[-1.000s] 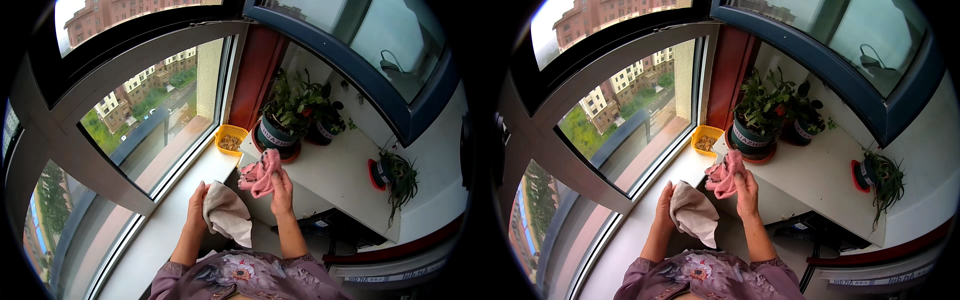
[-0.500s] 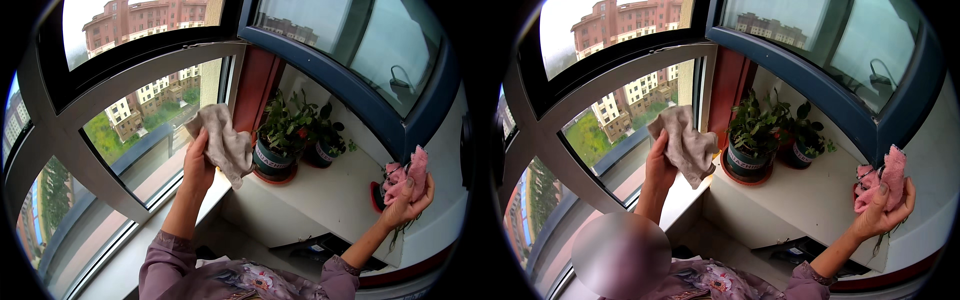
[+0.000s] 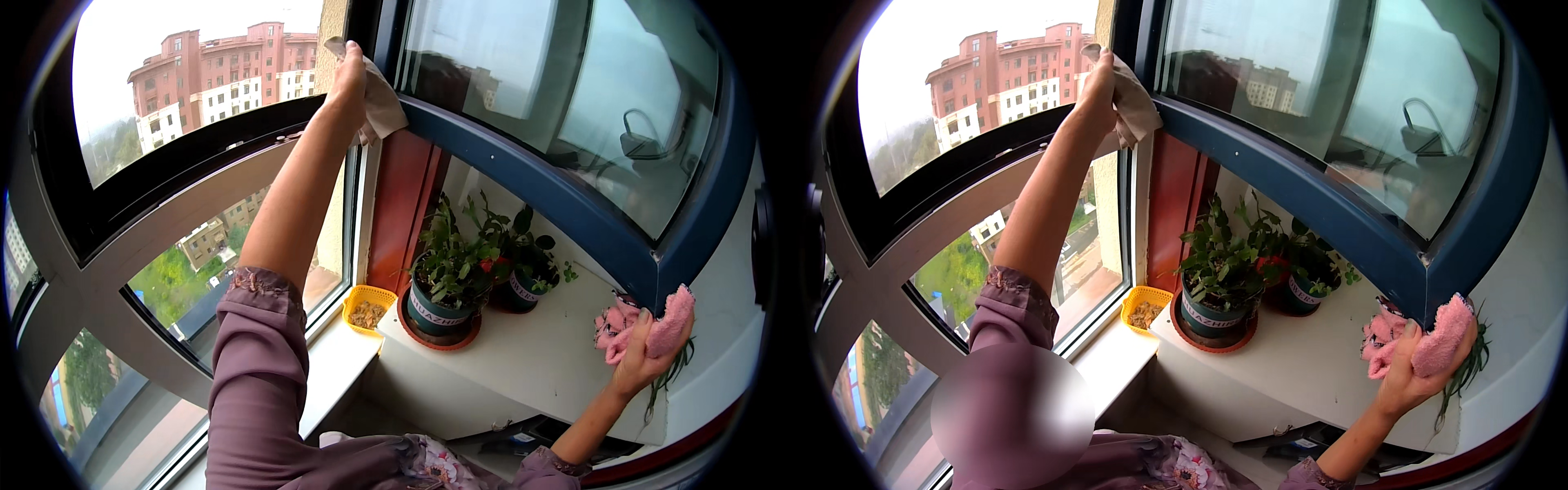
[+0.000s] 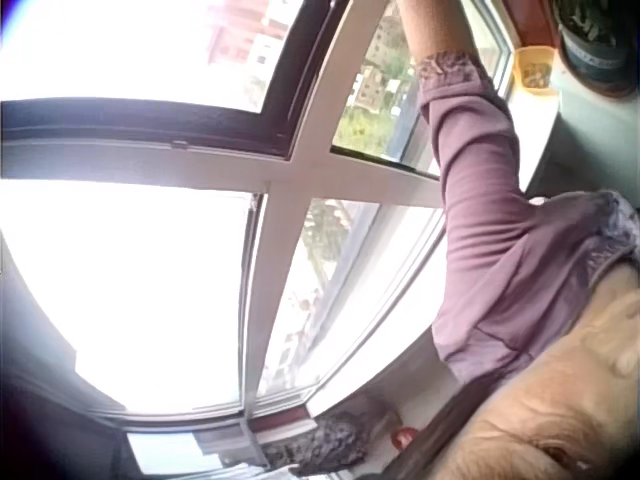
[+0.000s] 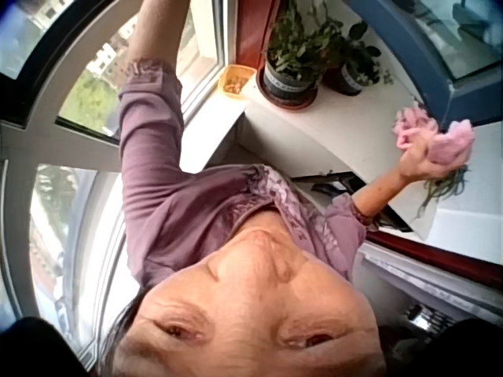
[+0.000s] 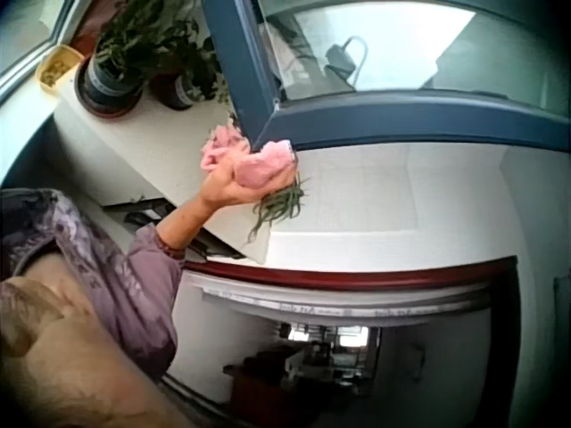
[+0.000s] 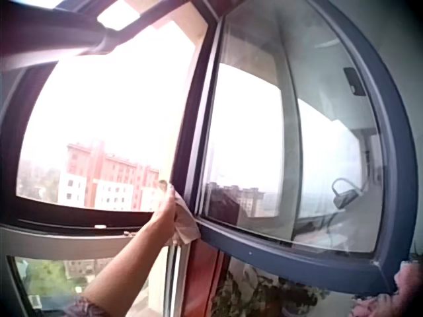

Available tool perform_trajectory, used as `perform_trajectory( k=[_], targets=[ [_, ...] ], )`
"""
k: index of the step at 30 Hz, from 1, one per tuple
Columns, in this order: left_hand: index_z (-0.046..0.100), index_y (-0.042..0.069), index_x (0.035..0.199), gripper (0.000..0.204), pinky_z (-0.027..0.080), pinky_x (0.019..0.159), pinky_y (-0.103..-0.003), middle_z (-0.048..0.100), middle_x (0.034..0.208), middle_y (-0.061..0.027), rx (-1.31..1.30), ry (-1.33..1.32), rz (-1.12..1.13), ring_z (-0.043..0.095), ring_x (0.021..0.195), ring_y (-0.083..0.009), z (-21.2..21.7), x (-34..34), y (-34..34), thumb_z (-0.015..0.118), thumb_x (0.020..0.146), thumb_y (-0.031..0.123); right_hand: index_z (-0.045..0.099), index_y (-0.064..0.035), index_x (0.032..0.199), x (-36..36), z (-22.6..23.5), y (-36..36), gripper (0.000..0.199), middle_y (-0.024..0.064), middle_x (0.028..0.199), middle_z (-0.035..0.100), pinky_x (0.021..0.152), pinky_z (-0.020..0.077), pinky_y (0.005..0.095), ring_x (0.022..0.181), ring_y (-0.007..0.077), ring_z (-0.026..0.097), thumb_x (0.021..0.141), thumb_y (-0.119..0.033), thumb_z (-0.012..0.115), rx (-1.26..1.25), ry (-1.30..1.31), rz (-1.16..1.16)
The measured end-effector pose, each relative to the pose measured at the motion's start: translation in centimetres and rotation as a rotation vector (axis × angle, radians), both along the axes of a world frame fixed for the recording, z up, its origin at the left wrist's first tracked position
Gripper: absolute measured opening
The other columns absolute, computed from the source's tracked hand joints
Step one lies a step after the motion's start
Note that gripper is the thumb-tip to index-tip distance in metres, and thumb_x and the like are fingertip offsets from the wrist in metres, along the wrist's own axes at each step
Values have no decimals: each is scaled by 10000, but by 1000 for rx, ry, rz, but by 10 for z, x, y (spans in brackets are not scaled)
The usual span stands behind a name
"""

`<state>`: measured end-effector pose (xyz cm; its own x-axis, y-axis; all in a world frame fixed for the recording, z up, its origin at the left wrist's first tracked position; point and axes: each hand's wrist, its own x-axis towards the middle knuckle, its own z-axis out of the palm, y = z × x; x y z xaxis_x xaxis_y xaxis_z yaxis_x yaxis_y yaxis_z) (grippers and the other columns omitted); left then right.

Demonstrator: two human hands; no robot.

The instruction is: The person cleans a window pane and the surrounding window sill using a cloth. They then wipe down a white countertop where several potted plants are placed, moving the pots to clean underneath them. Finally, the person wipes the top of a washing machine and the adjacent wall area.

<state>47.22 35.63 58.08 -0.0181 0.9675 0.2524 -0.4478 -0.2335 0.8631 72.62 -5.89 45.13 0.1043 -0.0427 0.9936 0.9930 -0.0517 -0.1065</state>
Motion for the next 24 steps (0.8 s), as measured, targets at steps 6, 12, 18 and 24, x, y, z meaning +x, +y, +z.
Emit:
perform_trajectory(
  k=[6,12,18,24],
  targets=[
    [436,61,1338,598,485,840,-435,588,1126,-175,-30,190,24,604,976,-310,-16,30,35,366,949,510,409,63,1364,12,-7,-6,502,201,1364,443,1044,354,393,1219,290,479,900,-69,549,-64,-45,-117],
    [517,48,1142,369,525,639,-383,586,899,-127,188,223,240,624,717,-232,-42,48,46,414,975,360,407,55,1369,10,-9,13,512,195,1355,431,1035,347,376,1215,273,467,897,-84,548,-2,40,18],
    [534,38,1222,355,438,882,-346,585,1112,-132,326,127,203,559,1006,-212,-50,62,-44,483,952,263,377,60,1368,7,-7,27,524,181,1339,451,1019,355,355,1176,253,491,884,-34,552,72,178,70],
    [468,57,1379,437,385,995,-256,593,1220,-70,716,-44,-9,533,1132,-134,-109,79,-142,446,943,67,405,54,1349,19,-2,31,456,188,1363,440,991,401,327,1189,236,500,921,-41,527,94,215,191]
  ],
)
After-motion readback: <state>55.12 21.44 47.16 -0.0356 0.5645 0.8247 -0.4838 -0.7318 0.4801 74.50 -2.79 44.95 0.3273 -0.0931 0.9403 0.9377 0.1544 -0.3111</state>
